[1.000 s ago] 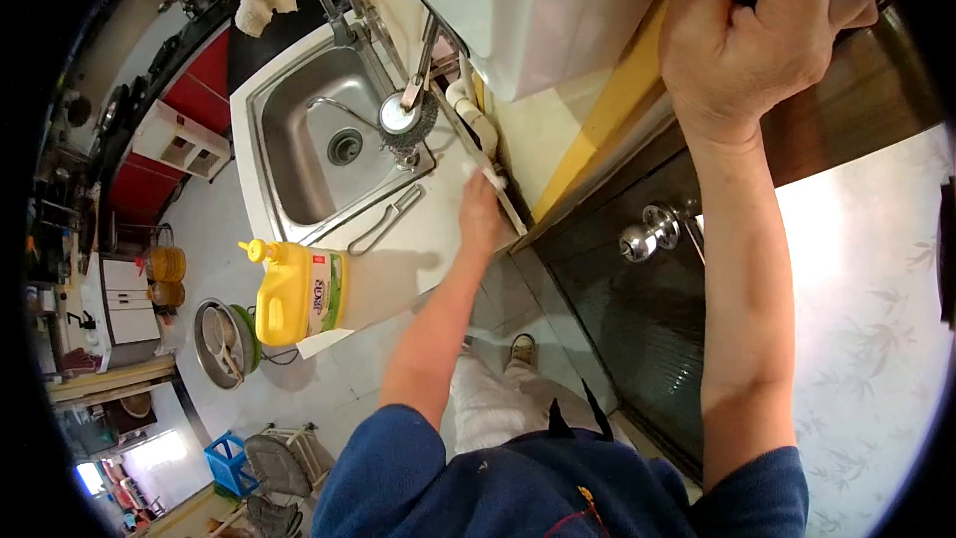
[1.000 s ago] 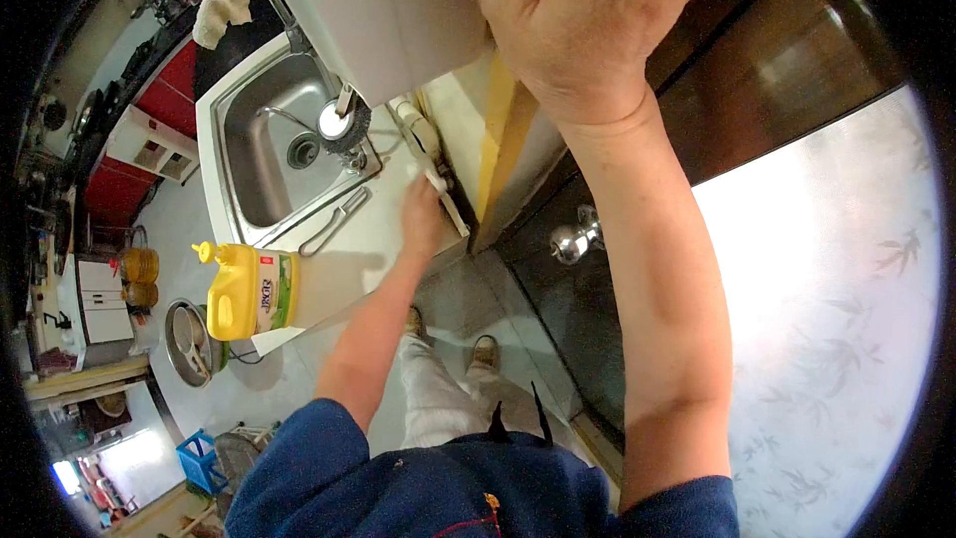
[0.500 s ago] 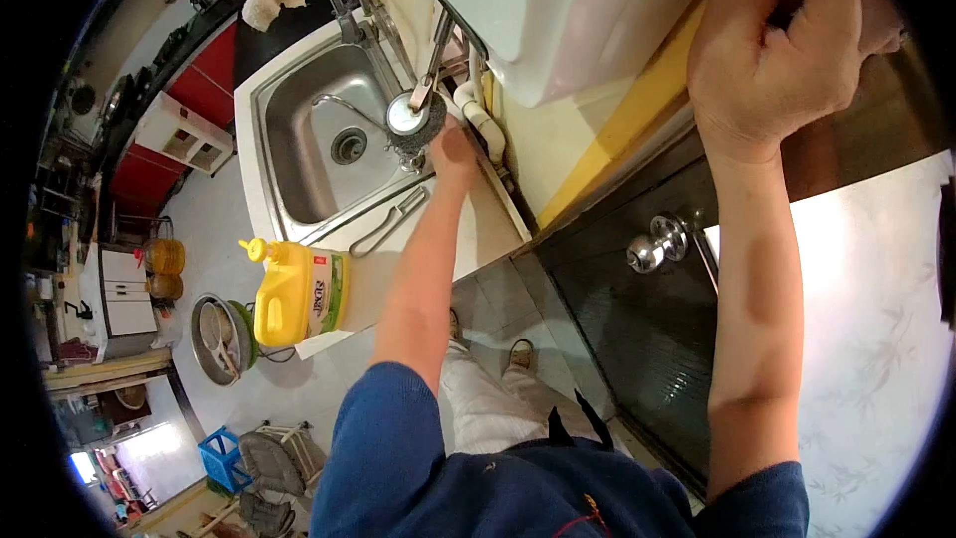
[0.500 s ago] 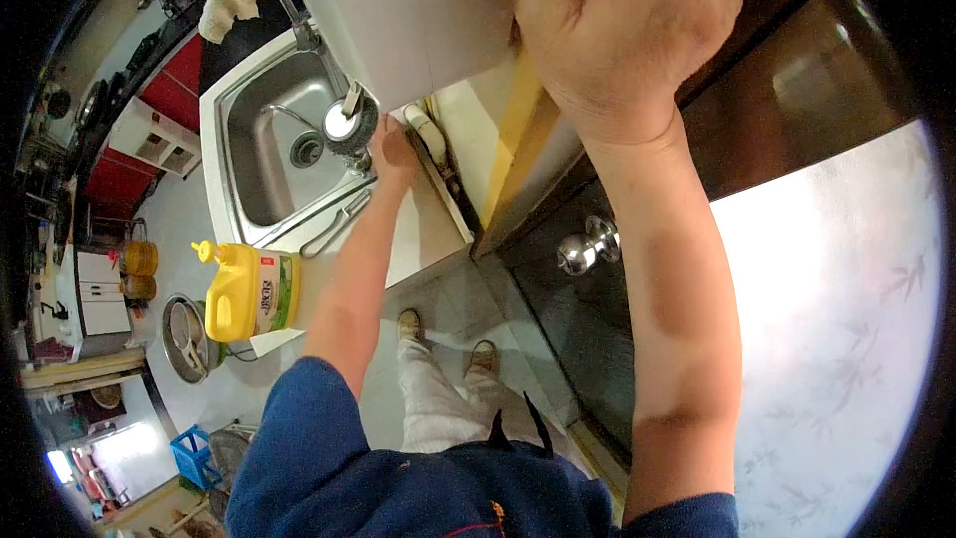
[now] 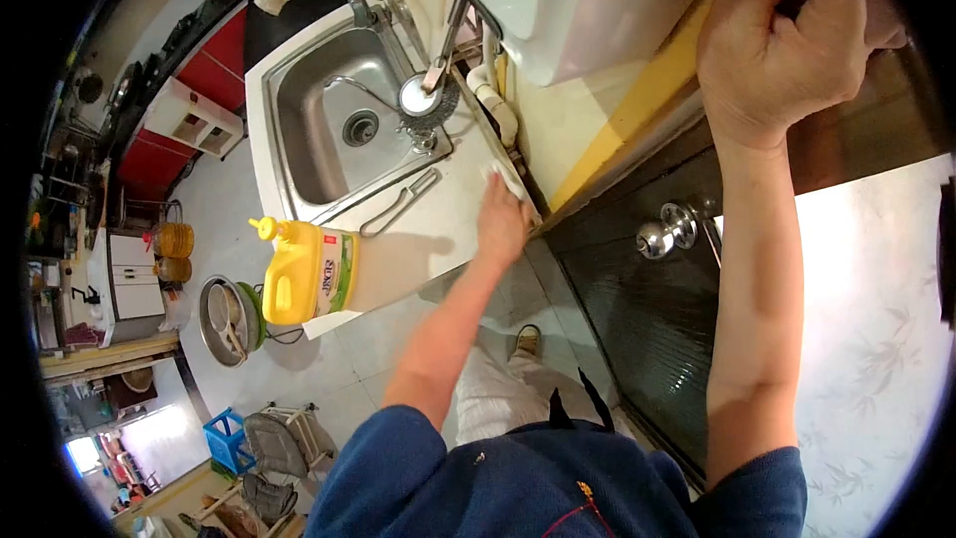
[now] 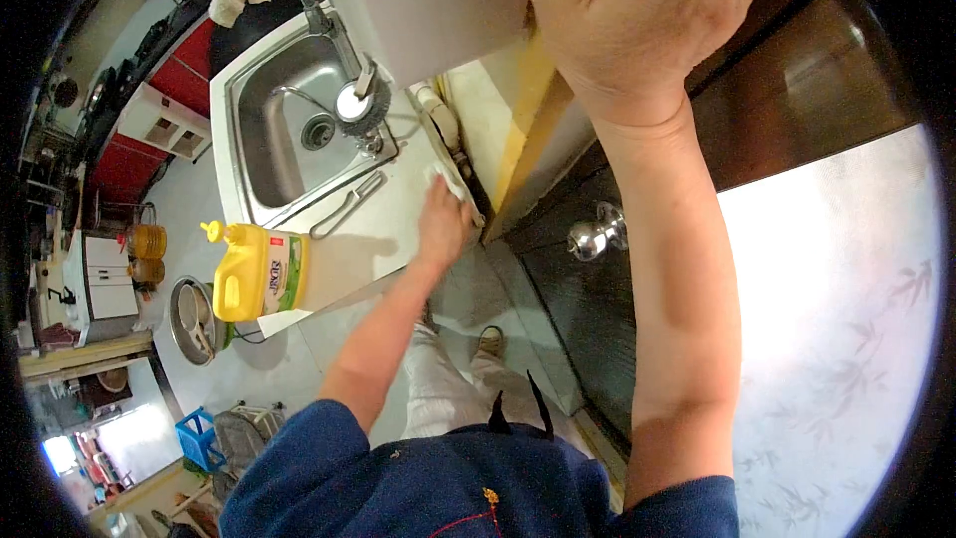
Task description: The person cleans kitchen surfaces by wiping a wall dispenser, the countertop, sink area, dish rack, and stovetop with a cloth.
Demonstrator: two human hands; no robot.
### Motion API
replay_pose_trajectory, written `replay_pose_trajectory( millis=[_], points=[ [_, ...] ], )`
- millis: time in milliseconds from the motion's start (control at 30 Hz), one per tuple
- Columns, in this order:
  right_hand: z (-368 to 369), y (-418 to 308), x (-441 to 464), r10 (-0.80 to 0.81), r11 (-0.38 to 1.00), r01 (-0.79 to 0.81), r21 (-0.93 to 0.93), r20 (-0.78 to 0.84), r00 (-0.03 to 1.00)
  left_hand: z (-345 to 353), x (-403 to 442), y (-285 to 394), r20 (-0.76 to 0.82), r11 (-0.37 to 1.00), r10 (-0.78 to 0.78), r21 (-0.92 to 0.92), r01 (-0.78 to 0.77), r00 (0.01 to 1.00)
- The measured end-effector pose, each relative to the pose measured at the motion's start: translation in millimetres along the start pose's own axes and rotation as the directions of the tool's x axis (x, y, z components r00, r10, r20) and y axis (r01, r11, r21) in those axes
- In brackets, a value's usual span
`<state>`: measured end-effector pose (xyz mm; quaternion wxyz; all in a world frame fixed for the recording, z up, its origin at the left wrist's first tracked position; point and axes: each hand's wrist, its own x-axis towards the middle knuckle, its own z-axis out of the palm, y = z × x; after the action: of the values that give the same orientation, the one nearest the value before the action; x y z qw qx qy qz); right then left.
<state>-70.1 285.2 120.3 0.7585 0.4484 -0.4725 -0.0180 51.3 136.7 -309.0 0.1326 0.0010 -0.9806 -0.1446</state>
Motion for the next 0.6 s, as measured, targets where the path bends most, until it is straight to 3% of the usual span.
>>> replay_pose_trajectory(
  millis=[33,100,133,200,300,367,467,533,600],
  points=[
    [-0.4,-4.4,1.7,0.002,1.000,-0.002,0.002,-0.005,1.000,-28.7,-10.8,26.4,-0.080,0.983,-0.087,-0.166,0.073,0.993],
    [-1.4,-14.6,4.2,0.187,0.975,-0.184,0.124,-0.016,0.982,-23.4,-30.9,43.6,-0.150,0.975,-0.086,-0.214,0.053,0.985],
    [-3.0,-17.3,5.2,0.185,0.975,-0.181,0.128,-0.018,0.983,-22.0,-38.7,49.2,-0.216,0.965,-0.083,-0.261,0.025,0.973],
    [-6.1,-21.4,6.8,0.266,0.955,-0.270,0.125,0.045,0.963,-19.6,-49.5,50.7,-0.196,0.966,-0.118,-0.251,0.066,0.974],
    [-2.6,-16.9,4.1,0.210,0.975,-0.211,0.069,0.011,0.978,-18.3,-57.1,40.0,-0.176,0.946,-0.091,-0.323,0.030,0.980],
    [-1.9,-15.2,4.1,0.186,0.981,-0.185,0.054,-0.006,0.983,-19.4,-58.1,28.3,-0.142,0.884,-0.048,-0.467,-0.025,0.989],
    [-7.4,-22.8,8.9,0.213,0.975,-0.214,0.054,0.032,0.977,-44.3,-25.8,-4.0,-0.224,0.928,-0.106,-0.373,0.015,0.969],
    [-11.4,-25.0,10.2,0.258,0.963,-0.263,0.060,0.083,0.963,-42.0,2.5,-40.0,-0.377,0.955,-0.165,-0.293,0.052,0.911],
    [-11.6,-23.3,9.9,0.260,0.961,-0.267,0.077,0.095,0.961,-46.8,8.2,-64.1,-0.319,0.974,-0.169,-0.197,0.110,0.932]
  ],
)
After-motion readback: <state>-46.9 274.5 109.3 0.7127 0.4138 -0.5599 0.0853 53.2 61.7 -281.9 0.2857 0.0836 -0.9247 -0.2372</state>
